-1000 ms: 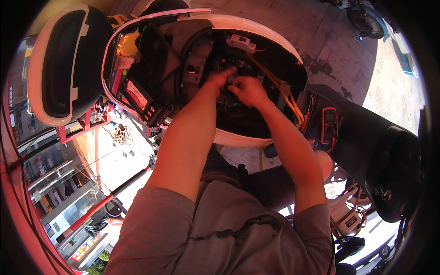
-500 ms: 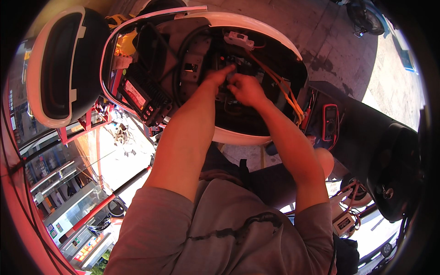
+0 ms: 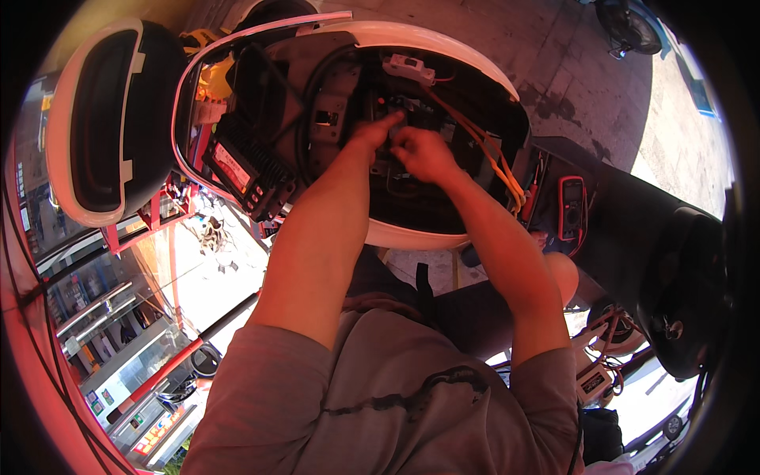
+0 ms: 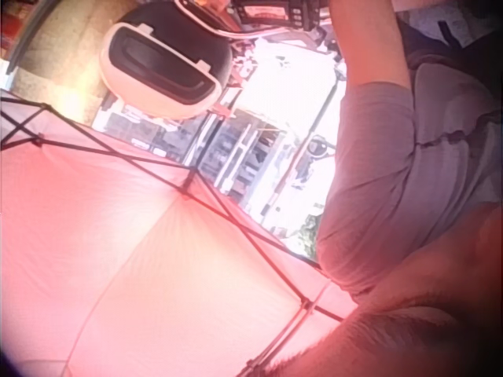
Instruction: The person opens the seat compartment of a white electric scooter and uses a screwdriver to adjust and connect internal wiring and components. They repeatedly tighten screws and reposition wires within the battery compartment.
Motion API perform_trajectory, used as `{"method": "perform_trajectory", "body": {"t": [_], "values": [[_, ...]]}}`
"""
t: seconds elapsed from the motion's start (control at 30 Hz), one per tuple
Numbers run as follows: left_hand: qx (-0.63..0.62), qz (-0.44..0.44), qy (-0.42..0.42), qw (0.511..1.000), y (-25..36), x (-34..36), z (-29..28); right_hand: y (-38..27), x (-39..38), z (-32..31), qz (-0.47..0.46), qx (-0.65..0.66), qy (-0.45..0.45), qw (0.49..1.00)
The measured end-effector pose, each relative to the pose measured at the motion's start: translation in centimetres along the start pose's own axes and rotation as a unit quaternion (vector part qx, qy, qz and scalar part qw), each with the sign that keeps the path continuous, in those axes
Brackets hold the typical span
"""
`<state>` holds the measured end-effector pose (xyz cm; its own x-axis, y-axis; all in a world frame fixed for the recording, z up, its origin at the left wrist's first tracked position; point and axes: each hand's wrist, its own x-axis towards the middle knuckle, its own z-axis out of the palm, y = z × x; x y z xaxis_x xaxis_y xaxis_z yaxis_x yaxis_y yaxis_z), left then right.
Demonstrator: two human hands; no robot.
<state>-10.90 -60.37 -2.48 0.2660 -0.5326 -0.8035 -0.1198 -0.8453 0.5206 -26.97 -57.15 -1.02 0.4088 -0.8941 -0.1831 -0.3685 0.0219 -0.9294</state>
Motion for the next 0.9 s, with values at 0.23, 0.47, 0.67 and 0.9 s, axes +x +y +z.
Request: {"method": "perform_trajectory", "body": {"t": [0.23, 0.47, 0.67, 0.9], "values": [[-0.014, -0.002, -0.004, 1.0, -0.4, 0.6, 0.0, -1.0, 0.0, -0.3, 0.026, -0.023, -0.014, 0.999], [-0.001, 0.013, 0.014, 1.0, -0.7, 1.1, 0.1, -0.7, -0.1, -0.4, 0.036, -0.02, 0.004, 0.999], [-0.037, 0.001, 0.002, 0.999, -1.5, 2.6, -0.4, -1.4, -0.3, -0.4, 0.021, -0.013, -0.003, 1.0], [0.002, -0.029, 0.01, 1.0, -0.7, 1.9, 0.0, -0.9, -0.5, -0.5, 0.007, 0.001, 0.002, 1.0]]}}
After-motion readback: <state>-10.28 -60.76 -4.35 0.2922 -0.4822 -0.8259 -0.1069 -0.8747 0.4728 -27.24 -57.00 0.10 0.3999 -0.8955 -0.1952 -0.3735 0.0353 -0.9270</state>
